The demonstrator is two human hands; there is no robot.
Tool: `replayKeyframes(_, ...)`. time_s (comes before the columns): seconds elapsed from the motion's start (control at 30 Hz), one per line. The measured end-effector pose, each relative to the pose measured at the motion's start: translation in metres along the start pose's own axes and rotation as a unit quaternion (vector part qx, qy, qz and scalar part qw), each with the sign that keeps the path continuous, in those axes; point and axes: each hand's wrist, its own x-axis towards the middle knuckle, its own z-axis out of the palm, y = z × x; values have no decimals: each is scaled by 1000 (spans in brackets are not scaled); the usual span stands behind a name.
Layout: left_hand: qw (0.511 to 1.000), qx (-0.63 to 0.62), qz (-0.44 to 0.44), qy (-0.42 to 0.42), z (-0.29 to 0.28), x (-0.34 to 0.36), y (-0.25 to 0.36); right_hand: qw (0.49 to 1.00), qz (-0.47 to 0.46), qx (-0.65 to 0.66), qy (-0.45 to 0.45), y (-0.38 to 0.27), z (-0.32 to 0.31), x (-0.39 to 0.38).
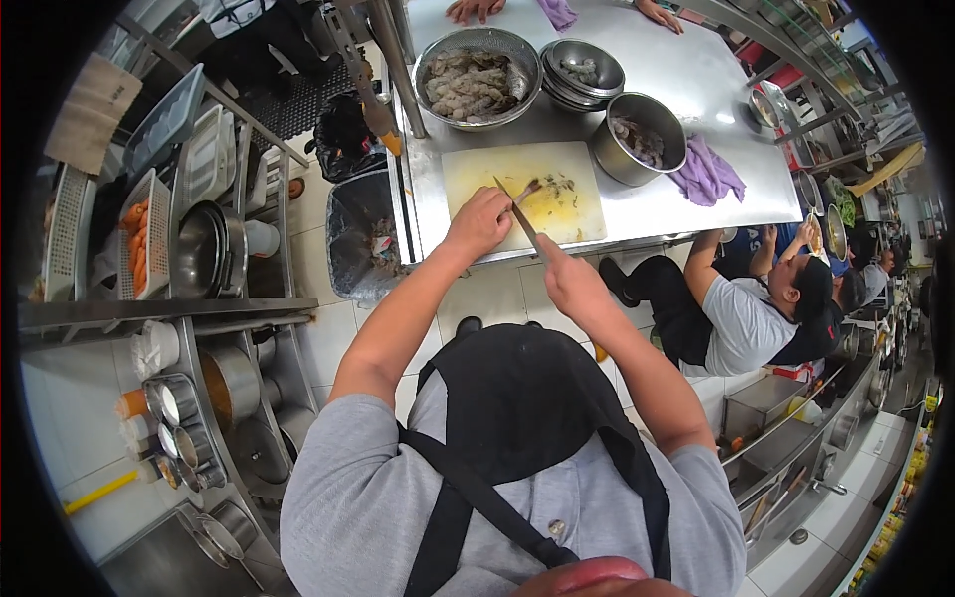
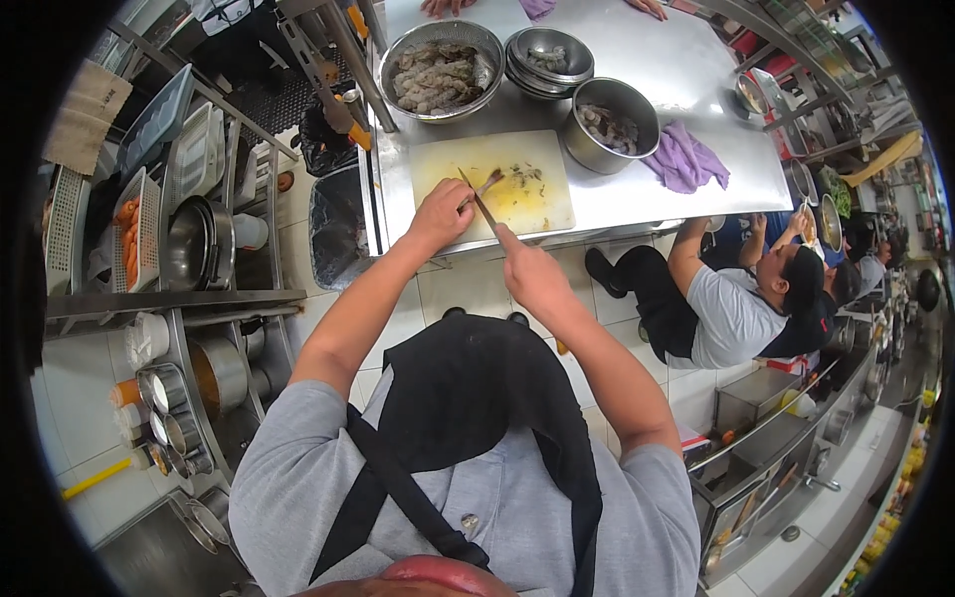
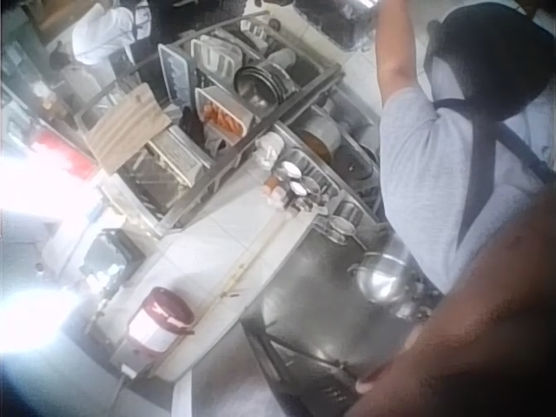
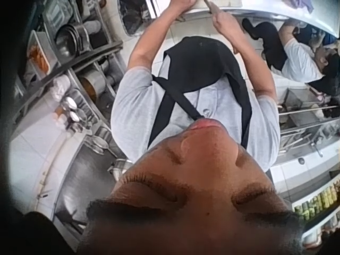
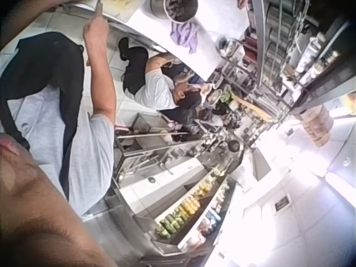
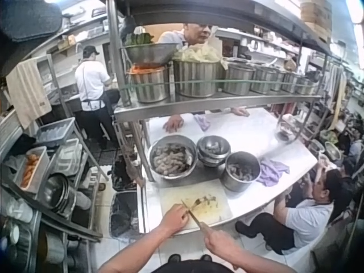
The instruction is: Preparing shrimp by peeling and deveining them on a cutting board in a professional kitchen.
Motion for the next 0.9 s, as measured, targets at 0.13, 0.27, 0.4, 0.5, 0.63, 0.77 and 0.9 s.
replayKeyframes(0.13,1000,13,-7,-19,-5,3,2,996,-37,55,55,1,22,33)
replayKeyframes(0.27,1000,12,12,-20,-10,0,2,998,-28,44,47,1,21,36)
replayKeyframes(0.4,999,12,32,11,-12,-6,3,1000,-15,9,-5,-3,-5,3)
replayKeyframes(0.5,1000,2,18,-4,-11,-6,0,999,-41,22,-6,7,-5,-11)
replayKeyframes(0.63,999,0,29,-23,-10,-6,-1,998,-39,46,18,7,13,18)
replayKeyframes(0.77,998,19,48,-26,-14,-8,0,995,-25,85,49,0,26,43)
replayKeyframes(0.9,997,9,76,9,-15,-13,2,998,-21,49,34,0,15,25)
